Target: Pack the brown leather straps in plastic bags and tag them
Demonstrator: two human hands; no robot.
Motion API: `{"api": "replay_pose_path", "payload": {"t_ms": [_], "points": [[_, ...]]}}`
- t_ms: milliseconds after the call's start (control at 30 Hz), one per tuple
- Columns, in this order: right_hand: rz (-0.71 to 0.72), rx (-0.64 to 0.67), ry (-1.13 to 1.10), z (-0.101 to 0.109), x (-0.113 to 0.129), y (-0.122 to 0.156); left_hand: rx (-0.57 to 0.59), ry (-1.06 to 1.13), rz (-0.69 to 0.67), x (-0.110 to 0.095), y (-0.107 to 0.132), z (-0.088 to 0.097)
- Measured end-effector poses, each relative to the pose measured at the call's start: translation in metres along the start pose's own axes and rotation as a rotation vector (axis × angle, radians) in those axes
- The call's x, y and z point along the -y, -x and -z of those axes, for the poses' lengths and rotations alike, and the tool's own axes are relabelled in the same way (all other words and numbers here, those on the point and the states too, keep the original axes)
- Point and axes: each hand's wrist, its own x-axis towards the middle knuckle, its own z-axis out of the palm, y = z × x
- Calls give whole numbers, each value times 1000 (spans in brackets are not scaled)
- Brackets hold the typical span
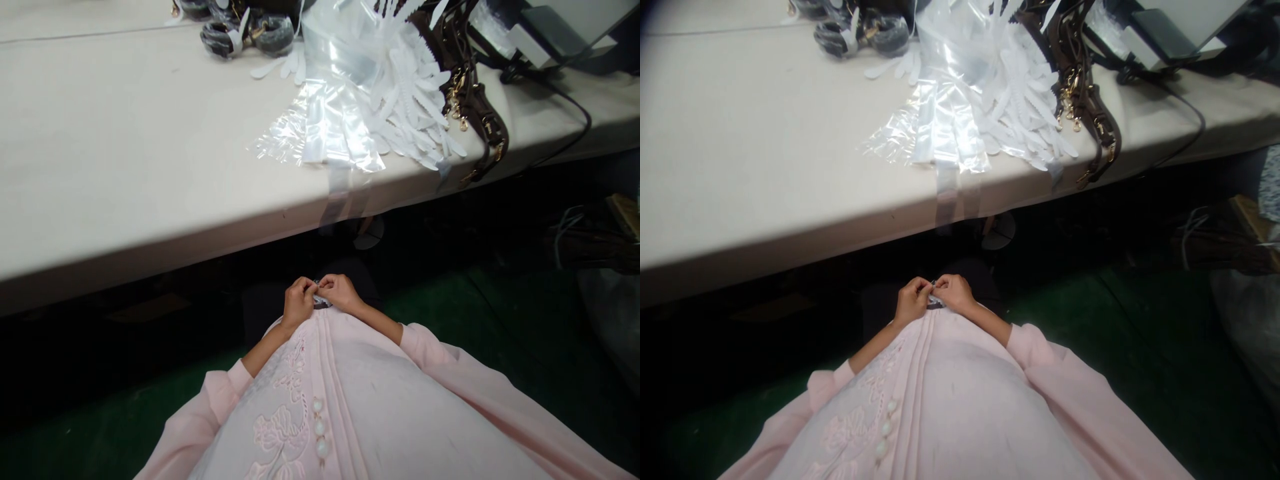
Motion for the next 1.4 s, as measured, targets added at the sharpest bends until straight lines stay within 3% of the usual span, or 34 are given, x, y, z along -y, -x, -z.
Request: {"api": "replay_pose_path", "payload": {"t_ms": [133, 400, 667, 833, 933, 1100, 1400], "points": [[58, -67, 73, -1, 6, 3, 15, -26, -24, 0, 0, 0], [116, -29, -50, -1, -9, -1, 119, 171, 94, 8, -3, 4], [176, 55, -93, 1, -8, 1, 312, 257, 219, 9, -13, 22], [279, 7, -49, 5, -5, 4, 313, 254, 216, 9, -15, 21], [414, 4, -17, 9, 0, 5, 275, 262, 224, 7, -14, 17], [612, 137, 84, 22, 5, 1, 217, 284, 255, 5, -13, 12], [664, 444, 214, 52, 16, -8, 172, 360, 346, 10, -18, 4]]}}
